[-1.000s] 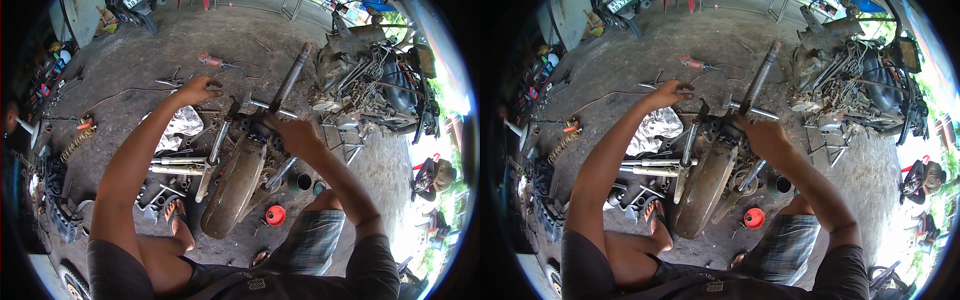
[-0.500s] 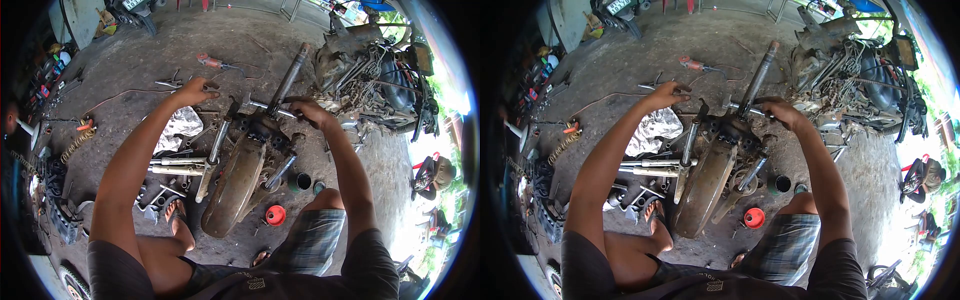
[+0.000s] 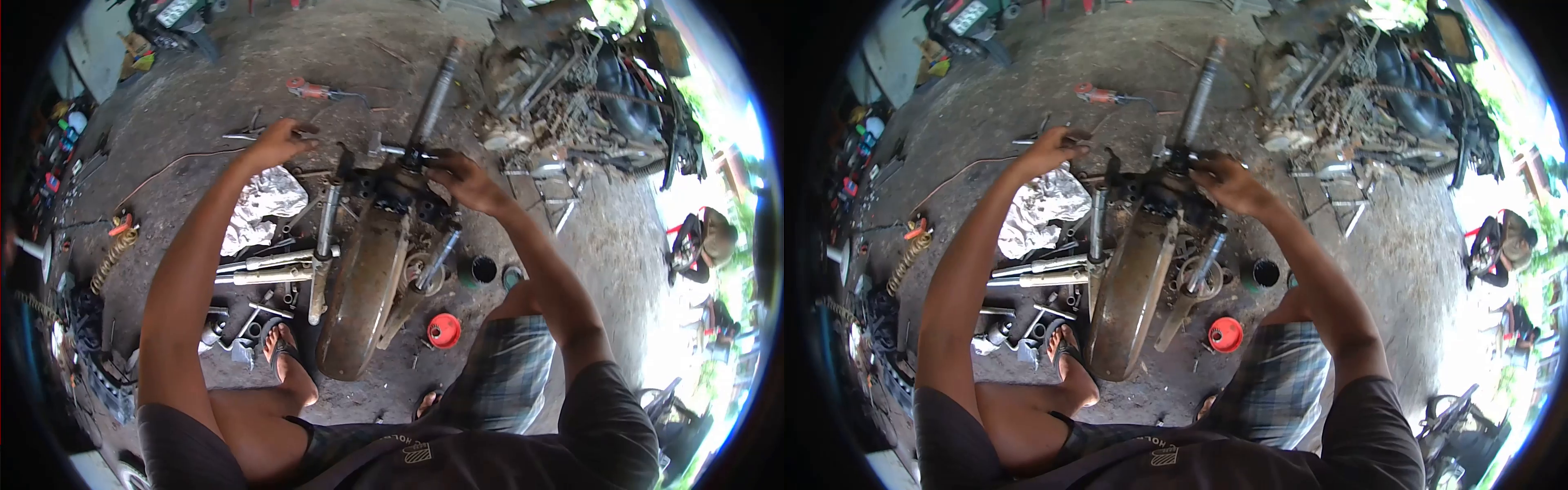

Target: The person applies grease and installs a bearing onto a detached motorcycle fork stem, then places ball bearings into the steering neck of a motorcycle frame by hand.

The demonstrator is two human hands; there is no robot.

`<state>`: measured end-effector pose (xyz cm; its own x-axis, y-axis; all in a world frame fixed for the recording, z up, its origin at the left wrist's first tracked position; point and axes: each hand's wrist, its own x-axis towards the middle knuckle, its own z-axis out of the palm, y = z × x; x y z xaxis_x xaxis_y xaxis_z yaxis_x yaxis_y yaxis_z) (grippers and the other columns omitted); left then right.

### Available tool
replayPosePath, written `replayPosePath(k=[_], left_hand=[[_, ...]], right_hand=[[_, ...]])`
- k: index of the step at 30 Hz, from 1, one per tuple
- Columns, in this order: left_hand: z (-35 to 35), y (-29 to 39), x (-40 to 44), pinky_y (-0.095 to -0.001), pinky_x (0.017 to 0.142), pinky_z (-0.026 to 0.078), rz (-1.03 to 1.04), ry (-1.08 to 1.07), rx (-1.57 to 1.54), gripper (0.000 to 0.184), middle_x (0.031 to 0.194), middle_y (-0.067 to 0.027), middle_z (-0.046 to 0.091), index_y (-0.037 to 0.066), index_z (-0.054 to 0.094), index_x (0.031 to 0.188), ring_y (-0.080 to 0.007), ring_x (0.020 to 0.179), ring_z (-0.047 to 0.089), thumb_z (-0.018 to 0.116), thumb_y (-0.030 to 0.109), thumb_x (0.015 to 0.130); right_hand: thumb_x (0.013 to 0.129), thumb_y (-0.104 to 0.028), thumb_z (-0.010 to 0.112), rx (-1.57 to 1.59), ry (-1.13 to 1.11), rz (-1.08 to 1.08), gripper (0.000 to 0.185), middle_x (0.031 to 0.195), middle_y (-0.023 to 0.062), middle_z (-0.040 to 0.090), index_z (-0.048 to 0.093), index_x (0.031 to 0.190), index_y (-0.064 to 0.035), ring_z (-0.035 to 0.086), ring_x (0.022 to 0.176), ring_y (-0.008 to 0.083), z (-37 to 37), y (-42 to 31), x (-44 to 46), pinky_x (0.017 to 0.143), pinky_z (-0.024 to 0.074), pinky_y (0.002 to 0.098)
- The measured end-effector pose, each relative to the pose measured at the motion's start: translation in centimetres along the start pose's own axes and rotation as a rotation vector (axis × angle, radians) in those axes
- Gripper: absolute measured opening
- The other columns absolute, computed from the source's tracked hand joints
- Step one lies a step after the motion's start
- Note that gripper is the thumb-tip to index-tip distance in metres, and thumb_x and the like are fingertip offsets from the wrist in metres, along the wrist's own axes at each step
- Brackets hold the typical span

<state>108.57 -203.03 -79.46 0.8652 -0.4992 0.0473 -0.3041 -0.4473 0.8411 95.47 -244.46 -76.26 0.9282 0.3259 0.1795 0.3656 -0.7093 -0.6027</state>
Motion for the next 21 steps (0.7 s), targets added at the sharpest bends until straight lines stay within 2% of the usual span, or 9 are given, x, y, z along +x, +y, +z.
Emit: replayPosePath(k=[5,8,11,12,14,16,18,19,21], left_hand=[[0.4,2.7,0.0,-0.0378,0.102,0.053,0.064,0.041,0.179,0.044,0.129,-0.0147,0.073,0.003,0.071,0.133,-0.0253,0.116,0.070,0.077,0.028,0.097],[-0.3,2.0,0.5,-0.0376,0.103,0.052,0.087,0.079,0.147,0.045,0.130,-0.0133,0.073,0.004,0.071,0.134,-0.0243,0.119,0.069,0.077,0.028,0.097],[-0.7,3.0,0.5,-0.0368,0.101,0.053,0.042,0.134,0.090,0.046,0.133,-0.0108,0.072,0.006,0.070,0.137,-0.0224,0.121,0.067,0.077,0.030,0.098],[-0.8,3.8,0.5,-0.0365,0.101,0.053,0.015,0.179,0.048,0.047,0.135,-0.0094,0.071,0.007,0.069,0.138,-0.0213,0.123,0.066,0.076,0.032,0.099],[-0.6,4.7,0.8,-0.0362,0.100,0.054,0.038,0.246,-0.002,0.047,0.136,-0.0083,0.070,0.007,0.069,0.139,-0.0204,0.124,0.065,0.075,0.032,0.100],[-0.6,5.7,1.0,-0.0359,0.099,0.054,0.062,0.331,-0.043,0.047,0.138,-0.0072,0.070,0.008,0.068,0.140,-0.0195,0.125,0.065,0.074,0.033,0.101],[-0.1,7.0,1.1,-0.0359,0.099,0.055,0.143,0.405,-0.087,0.045,0.140,-0.0065,0.069,0.008,0.068,0.140,-0.0193,0.127,0.063,0.073,0.031,0.102],[0.0,7.3,1.4,-0.0359,0.099,0.055,0.135,0.401,-0.083,0.045,0.140,-0.0065,0.069,0.008,0.068,0.140,-0.0193,0.127,0.063,0.073,0.031,0.102],[0.2,7.7,1.4,-0.0349,0.098,0.055,0.147,0.407,-0.101,0.043,0.141,-0.0062,0.068,0.008,0.067,0.141,-0.0197,0.127,0.064,0.071,0.029,0.104]], right_hand=[[0.103,-0.038,0.068,0.049,0.278,0.106,0.040,0.111,0.0167,0.078,0.078,0.114,-0.0012,0.074,0.103,0.0327,-1.9,-0.2,0.1,0.095,0.0571,0.0391],[0.102,-0.037,0.071,0.008,0.282,0.075,0.039,0.109,0.0152,0.079,0.076,0.119,-0.0016,0.075,0.097,0.0295,-5.3,2.1,-1.1,0.091,0.0574,0.0400],[0.106,-0.019,0.067,0.185,0.126,0.121,0.027,0.113,0.0066,0.079,0.073,0.127,-0.0023,0.071,0.094,0.0107,-8.1,5.0,-4.6,0.079,0.0574,0.0268],[0.106,-0.019,0.067,0.189,0.125,0.141,0.027,0.113,0.0066,0.079,0.073,0.127,-0.0023,0.071,0.094,0.0107,-7.8,6.5,-6.3,0.079,0.0574,0.0268],[0.098,-0.020,0.076,0.117,0.099,0.117,0.028,0.103,0.0105,0.079,0.075,0.122,-0.0060,0.068,0.074,0.0111,-5.7,11.6,-10.2,0.068,0.0578,0.0299],[0.097,-0.016,0.075,-0.046,0.039,-0.009,0.028,0.099,0.0081,0.078,0.074,0.124,-0.0081,0.067,0.068,0.0111,-1.4,17.7,-15.7,0.061,0.0565,0.0302],[0.101,-0.006,0.066,0.168,-0.169,0.113,0.026,0.097,0.0044,0.076,0.073,0.126,-0.0077,0.066,0.069,0.0066,4.5,21.1,-23.0,0.059,0.0542,0.0255],[0.098,-0.007,0.070,0.129,-0.185,0.099,0.027,0.096,0.0039,0.075,0.072,0.125,-0.0081,0.067,0.071,0.0076,6.8,19.4,-25.3,0.060,0.0547,0.0267],[0.096,-0.008,0.073,0.229,-0.266,0.224,0.028,0.098,0.0081,0.073,0.070,0.124,-0.0076,0.072,0.079,0.0176,12.2,18.8,-30.3,0.066,0.0583,0.0340]])
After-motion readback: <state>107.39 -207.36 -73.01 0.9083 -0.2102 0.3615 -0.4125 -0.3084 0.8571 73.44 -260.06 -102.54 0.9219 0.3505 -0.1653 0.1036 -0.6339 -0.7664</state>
